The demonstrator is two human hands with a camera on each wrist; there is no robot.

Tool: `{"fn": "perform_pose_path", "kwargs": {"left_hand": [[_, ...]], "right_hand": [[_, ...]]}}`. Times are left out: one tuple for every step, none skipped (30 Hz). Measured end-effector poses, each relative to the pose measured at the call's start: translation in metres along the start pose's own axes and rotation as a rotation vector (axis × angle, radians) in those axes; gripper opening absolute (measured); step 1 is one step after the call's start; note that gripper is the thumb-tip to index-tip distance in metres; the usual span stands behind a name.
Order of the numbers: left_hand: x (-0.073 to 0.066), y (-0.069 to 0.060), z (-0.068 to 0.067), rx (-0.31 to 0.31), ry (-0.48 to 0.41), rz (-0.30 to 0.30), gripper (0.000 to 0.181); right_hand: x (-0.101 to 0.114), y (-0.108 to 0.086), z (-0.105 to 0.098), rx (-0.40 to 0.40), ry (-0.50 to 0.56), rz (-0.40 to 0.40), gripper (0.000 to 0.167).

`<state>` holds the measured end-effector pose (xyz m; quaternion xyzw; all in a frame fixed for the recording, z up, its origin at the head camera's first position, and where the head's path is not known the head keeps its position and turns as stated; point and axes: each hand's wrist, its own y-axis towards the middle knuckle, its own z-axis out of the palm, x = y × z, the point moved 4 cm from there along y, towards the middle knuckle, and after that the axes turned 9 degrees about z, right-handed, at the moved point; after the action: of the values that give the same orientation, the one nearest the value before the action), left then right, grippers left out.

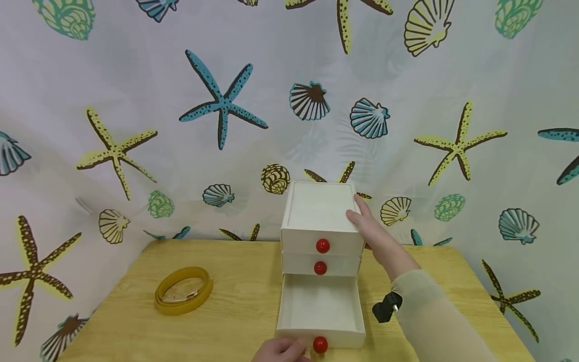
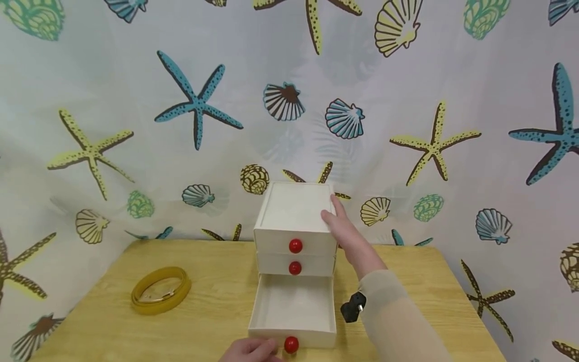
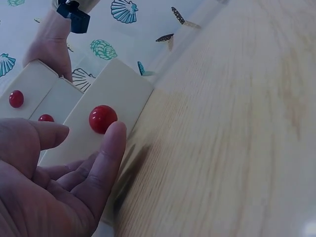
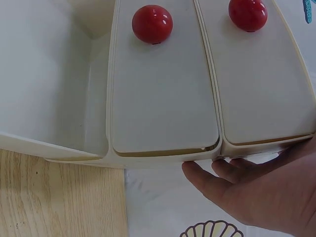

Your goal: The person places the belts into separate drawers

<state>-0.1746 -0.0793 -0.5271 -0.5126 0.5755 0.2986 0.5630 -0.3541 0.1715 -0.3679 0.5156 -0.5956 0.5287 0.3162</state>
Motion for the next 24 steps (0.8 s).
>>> {"fn": "perform_pose_path", "kwargs": {"left_hand": [[0.001, -0.002, -0.003, -0.008, 0.001, 0.006, 0.041], [0.002, -0.004, -0.007, -0.015, 0.001, 0.008, 0.041], [0.002, -0.006, -0.01, -0.02, 0.001, 0.011, 0.041], [0.003, -0.008, -0.013, -0.02, -0.005, 0.01, 0.042], [0.003, -0.009, -0.016, -0.02, -0.006, 0.009, 0.043], [0.004, -0.011, -0.019, -0.018, -0.01, 0.008, 0.045], [0.004, -0.012, -0.022, -0.017, -0.013, 0.006, 0.046], [0.004, -0.013, -0.025, -0.015, -0.019, 0.001, 0.047], [0.004, -0.015, -0.029, -0.013, -0.023, 0.002, 0.049], [0.003, -0.016, -0.032, -0.014, -0.022, 0.004, 0.05], [0.003, -0.017, -0.036, -0.013, -0.016, 0.004, 0.052], [0.002, -0.018, -0.04, -0.015, -0.006, 0.008, 0.052], [0.001, -0.018, -0.043, -0.017, 0.009, 0.014, 0.052], [0.0, -0.019, -0.047, -0.023, 0.028, 0.024, 0.052], [-0.001, -0.019, -0.051, -0.028, 0.047, 0.033, 0.051], [-0.002, -0.02, -0.054, -0.034, 0.062, 0.043, 0.049], [-0.003, -0.02, -0.057, -0.038, 0.072, 0.05, 0.048], [-0.004, -0.02, -0.06, -0.045, 0.076, 0.067, 0.046], [-0.005, -0.02, -0.063, -0.054, 0.082, 0.076, 0.045], [-0.006, -0.021, -0.067, -0.061, 0.083, 0.074, 0.045], [-0.008, -0.021, -0.07, -0.068, 0.079, 0.071, 0.045], [-0.008, -0.022, -0.072, -0.075, 0.077, 0.066, 0.045], [-0.01, -0.022, -0.075, -0.082, 0.077, 0.057, 0.047], [-0.01, -0.022, -0.078, -0.091, 0.078, 0.047, 0.048]], "right_hand": [[-0.001, 0.0, 0.001, 0.003, 0.0, 0.002, 0.074], [-0.001, 0.0, 0.001, 0.002, 0.0, 0.005, 0.074], [-0.002, 0.0, 0.002, 0.0, -0.001, 0.007, 0.074], [-0.003, 0.0, 0.002, -0.001, -0.002, 0.008, 0.074], [-0.003, -0.001, 0.002, -0.003, -0.003, 0.007, 0.074], [-0.004, -0.001, 0.002, -0.004, -0.003, 0.007, 0.074], [-0.004, -0.001, 0.002, -0.006, -0.002, 0.008, 0.074], [-0.004, -0.001, 0.002, -0.008, -0.001, 0.005, 0.074], [-0.005, -0.001, 0.002, -0.008, 0.001, 0.005, 0.074], [-0.005, -0.001, 0.002, -0.009, 0.001, 0.005, 0.074], [-0.005, -0.001, 0.002, -0.008, 0.001, 0.006, 0.074], [-0.005, -0.001, 0.002, -0.007, 0.001, 0.006, 0.074], [-0.005, -0.001, 0.002, -0.005, 0.001, 0.007, 0.074], [-0.005, -0.001, 0.002, -0.003, 0.001, 0.008, 0.074], [-0.005, -0.001, 0.003, -0.003, 0.001, 0.01, 0.074], [-0.005, -0.001, 0.002, -0.003, 0.001, 0.009, 0.074], [-0.004, -0.001, 0.002, -0.004, 0.002, 0.008, 0.074], [-0.004, -0.001, 0.002, -0.004, 0.003, 0.007, 0.074], [-0.004, -0.001, 0.002, -0.004, 0.003, 0.007, 0.074], [-0.003, -0.001, 0.001, -0.004, 0.003, 0.005, 0.074], [-0.003, -0.001, 0.001, -0.004, 0.003, 0.003, 0.074], [-0.002, -0.001, 0.001, -0.004, -0.001, -0.003, 0.074], [-0.002, -0.001, 0.0, -0.004, -0.006, -0.008, 0.074], [-0.001, -0.001, 0.0, -0.005, -0.01, -0.013, 0.074]]}}
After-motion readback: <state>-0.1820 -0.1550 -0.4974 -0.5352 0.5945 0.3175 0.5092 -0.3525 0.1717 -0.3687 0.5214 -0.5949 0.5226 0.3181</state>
